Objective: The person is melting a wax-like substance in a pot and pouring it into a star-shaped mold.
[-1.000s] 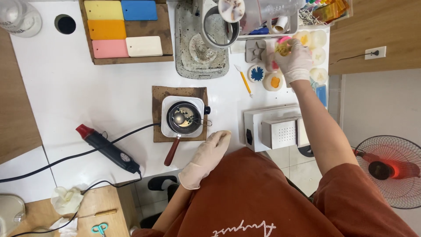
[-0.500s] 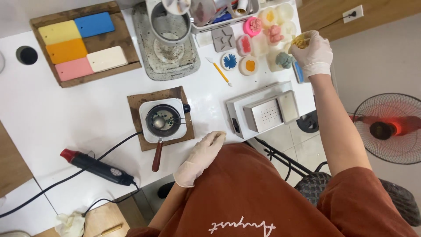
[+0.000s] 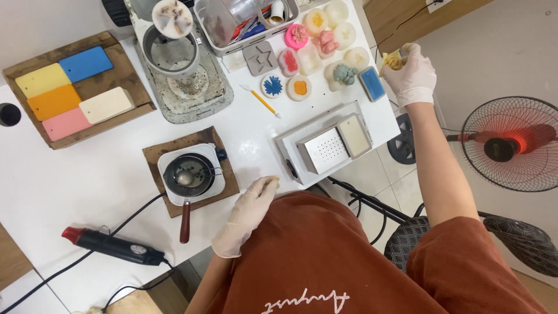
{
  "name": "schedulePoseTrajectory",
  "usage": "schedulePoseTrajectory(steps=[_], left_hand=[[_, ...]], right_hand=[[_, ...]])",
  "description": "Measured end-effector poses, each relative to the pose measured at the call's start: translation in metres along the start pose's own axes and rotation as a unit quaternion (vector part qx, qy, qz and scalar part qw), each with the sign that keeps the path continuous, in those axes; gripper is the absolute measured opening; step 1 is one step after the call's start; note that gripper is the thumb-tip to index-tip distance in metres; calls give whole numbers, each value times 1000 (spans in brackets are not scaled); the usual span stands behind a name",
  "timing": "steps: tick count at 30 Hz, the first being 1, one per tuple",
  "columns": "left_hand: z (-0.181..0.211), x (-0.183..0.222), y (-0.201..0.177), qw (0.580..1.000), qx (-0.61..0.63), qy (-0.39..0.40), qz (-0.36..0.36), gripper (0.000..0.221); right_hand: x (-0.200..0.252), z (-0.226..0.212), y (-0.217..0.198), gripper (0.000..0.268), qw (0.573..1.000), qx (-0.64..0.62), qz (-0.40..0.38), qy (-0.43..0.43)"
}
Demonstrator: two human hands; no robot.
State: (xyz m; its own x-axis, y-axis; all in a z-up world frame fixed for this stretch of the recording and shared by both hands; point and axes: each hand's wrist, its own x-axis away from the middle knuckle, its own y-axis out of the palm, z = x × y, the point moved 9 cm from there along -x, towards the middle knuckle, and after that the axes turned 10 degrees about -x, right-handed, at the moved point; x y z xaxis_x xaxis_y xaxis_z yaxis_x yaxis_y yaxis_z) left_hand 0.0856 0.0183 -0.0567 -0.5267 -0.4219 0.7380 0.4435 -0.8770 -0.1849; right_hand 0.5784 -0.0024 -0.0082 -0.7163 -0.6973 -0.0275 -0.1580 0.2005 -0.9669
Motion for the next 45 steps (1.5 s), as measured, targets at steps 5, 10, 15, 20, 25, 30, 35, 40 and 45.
schedulePoseTrajectory(steps=[5, 10, 15, 20, 25, 30, 35, 40, 45], left_hand=[[8, 10, 2, 997, 44, -49, 27, 43], [16, 13, 16, 986, 120, -45, 103, 46], [34, 21, 35, 964, 202, -74, 159, 46], [51, 31, 51, 959, 153, -95, 218, 45], [52, 34, 66, 948, 191, -100, 235, 45], [47, 42, 72, 915, 239, -197, 259, 46], [55, 32, 75, 925, 240, -145, 256, 47], [63, 32, 70, 929, 229, -119, 267, 47], [49, 31, 73, 932, 201, -148, 261, 46]], right_hand=[[-23, -26, 17, 52, 997, -18, 6, -70], [-47, -99, 38, 57, 981, -54, -16, -183], [-45, -160, 69, 63, 946, -114, -81, -293], [-44, -171, 113, 64, 932, -84, -161, -313], [-52, -158, 153, 77, 893, -29, -196, -405], [-45, -153, 173, 68, 866, -9, -216, -451], [-45, -154, 173, 73, 868, 12, -206, -451], [-43, -152, 170, 72, 873, 3, -212, -440], [-43, -150, 163, 70, 880, -33, -203, -429]])
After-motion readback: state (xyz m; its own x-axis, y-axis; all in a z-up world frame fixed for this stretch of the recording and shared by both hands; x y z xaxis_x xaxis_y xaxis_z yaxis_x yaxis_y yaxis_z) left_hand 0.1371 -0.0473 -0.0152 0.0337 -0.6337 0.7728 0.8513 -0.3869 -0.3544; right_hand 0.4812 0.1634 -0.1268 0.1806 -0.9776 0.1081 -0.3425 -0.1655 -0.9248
